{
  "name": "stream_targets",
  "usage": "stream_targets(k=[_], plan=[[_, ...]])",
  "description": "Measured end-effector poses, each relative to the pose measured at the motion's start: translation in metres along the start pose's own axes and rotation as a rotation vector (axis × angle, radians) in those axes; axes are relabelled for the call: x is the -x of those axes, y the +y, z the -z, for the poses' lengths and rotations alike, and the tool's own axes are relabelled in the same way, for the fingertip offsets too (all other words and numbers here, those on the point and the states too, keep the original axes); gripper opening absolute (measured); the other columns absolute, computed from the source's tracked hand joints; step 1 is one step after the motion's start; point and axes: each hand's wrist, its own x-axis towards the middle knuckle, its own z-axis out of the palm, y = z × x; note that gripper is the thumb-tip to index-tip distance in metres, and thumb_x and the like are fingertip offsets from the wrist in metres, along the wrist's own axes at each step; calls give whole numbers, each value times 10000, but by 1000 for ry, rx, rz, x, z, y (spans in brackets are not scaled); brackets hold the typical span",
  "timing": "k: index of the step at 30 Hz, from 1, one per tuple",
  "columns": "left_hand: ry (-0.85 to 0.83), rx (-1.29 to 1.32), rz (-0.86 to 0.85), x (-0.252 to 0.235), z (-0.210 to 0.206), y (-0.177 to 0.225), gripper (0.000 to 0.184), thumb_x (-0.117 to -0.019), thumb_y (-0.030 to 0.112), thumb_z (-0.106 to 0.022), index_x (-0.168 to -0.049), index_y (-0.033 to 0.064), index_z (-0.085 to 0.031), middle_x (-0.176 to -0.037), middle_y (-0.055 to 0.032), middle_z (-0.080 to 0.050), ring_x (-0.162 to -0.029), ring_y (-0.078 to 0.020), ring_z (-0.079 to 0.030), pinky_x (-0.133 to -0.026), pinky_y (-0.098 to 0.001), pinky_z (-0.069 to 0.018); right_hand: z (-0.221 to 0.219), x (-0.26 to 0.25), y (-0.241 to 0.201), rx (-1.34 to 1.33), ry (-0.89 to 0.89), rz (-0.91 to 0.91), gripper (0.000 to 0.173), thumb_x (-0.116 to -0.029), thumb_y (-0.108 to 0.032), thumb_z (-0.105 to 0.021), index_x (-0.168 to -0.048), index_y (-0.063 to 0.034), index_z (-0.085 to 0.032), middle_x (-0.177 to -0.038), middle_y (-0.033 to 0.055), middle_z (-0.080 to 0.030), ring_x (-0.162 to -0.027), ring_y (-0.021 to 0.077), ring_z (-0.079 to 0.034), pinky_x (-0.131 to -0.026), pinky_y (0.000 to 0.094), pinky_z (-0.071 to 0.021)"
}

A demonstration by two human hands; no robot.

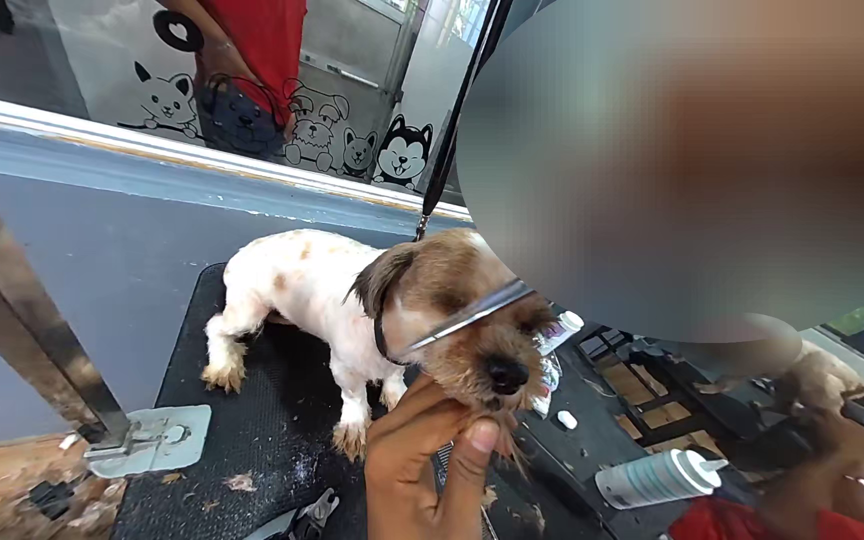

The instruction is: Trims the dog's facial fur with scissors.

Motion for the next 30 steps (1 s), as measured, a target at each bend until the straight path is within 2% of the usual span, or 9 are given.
stream_targets(k=[3, 6, 8, 10, 12, 15, 19, 26, 30], plan=[[-2, 3, -8, -1, 1, 1, 261, -1046, 220, -586, -945, 54, -762, -965, -44, -746, -925, -105, -703, -886, -294, -594, -8, 5, 6, 180, 297, -13, 363, -872, -211, -619, -1209, -188, -752, -835, -79, -681, -677, -13, -587, -573, 177, -507], [4, 0, -21, -2, 3, 2, 253, -1042, 214, -594, -939, 49, -756, -956, -37, -744, -947, -101, -698, -912, -289, -580, -25, 25, 1, 361, 423, -94, 442, -978, -271, -547, -1412, -235, -625, -862, 30, -602, -669, 144, -540, -544, 348, -429], [8, -1, -13, -2, 4, 3, 243, -1034, 205, -607, -937, 39, -756, -963, -37, -746, -966, -97, -695, -924, -281, -573, -46, 46, -11, 456, 483, -215, 451, -1000, -179, -505, -1431, -264, -610, -952, 124, -633, -681, 247, -584, -535, 436, -442], [8, 12, 3, -3, 4, 5, 242, -1031, 201, -611, -937, 33, -758, -960, -39, -746, -965, -94, -695, -927, -280, -571, -65, 59, -28, 478, 523, -365, 410, -996, -70, -510, -1351, -193, -674, -1014, 180, -661, -725, 301, -625, -580, 470, -491], [-2, 30, 13, -3, 3, 6, 244, -1036, 198, -603, -940, 32, -754, -969, -43, -745, -955, -99, -696, -926, -287, -569, -82, 70, -31, 448, 609, -440, 279, -1009, -89, -531, -1207, -113, -725, -898, 163, -654, -665, 264, -593, -563, 429, -467], [-9, 28, 16, -3, 2, 5, 250, -1040, 201, -596, -938, 34, -752, -971, -39, -742, -953, -92, -694, -916, -278, -571, -98, 85, -33, 397, 610, -466, 369, -998, -56, -517, -1267, -195, -728, -964, 152, -656, -751, 244, -603, -679, 418, -496], [-18, 17, 6, -3, 2, 4, 257, -1043, 207, -592, -935, 35, -751, -965, -36, -741, -957, -90, -691, -911, -272, -570, -101, 90, -41, 387, 540, -519, 360, -1012, -91, -542, -1294, -228, -720, -1001, 170, -682, -786, 289, -648, -704, 458, -517], [-25, 9, 20, -3, 1, 6, 272, -1045, 210, -589, -928, 27, -753, -966, -39, -745, -956, -85, -692, -913, -273, -570, -102, 86, -38, 391, 533, -498, 394, -1007, -78, -509, -1306, -234, -710, -941, 147, -664, -721, 270, -623, -621, 436, -493], [-19, 3, 32, -3, -1, 7, 254, -1036, 183, -600, -900, 23, -743, -961, -30, -747, -976, -72, -685, -939, -267, -559, -100, 79, -40, 354, 552, -520, 289, -997, -101, -582, -1223, -171, -748, -863, 132, -670, -641, 240, -601, -566, 404, -474]])
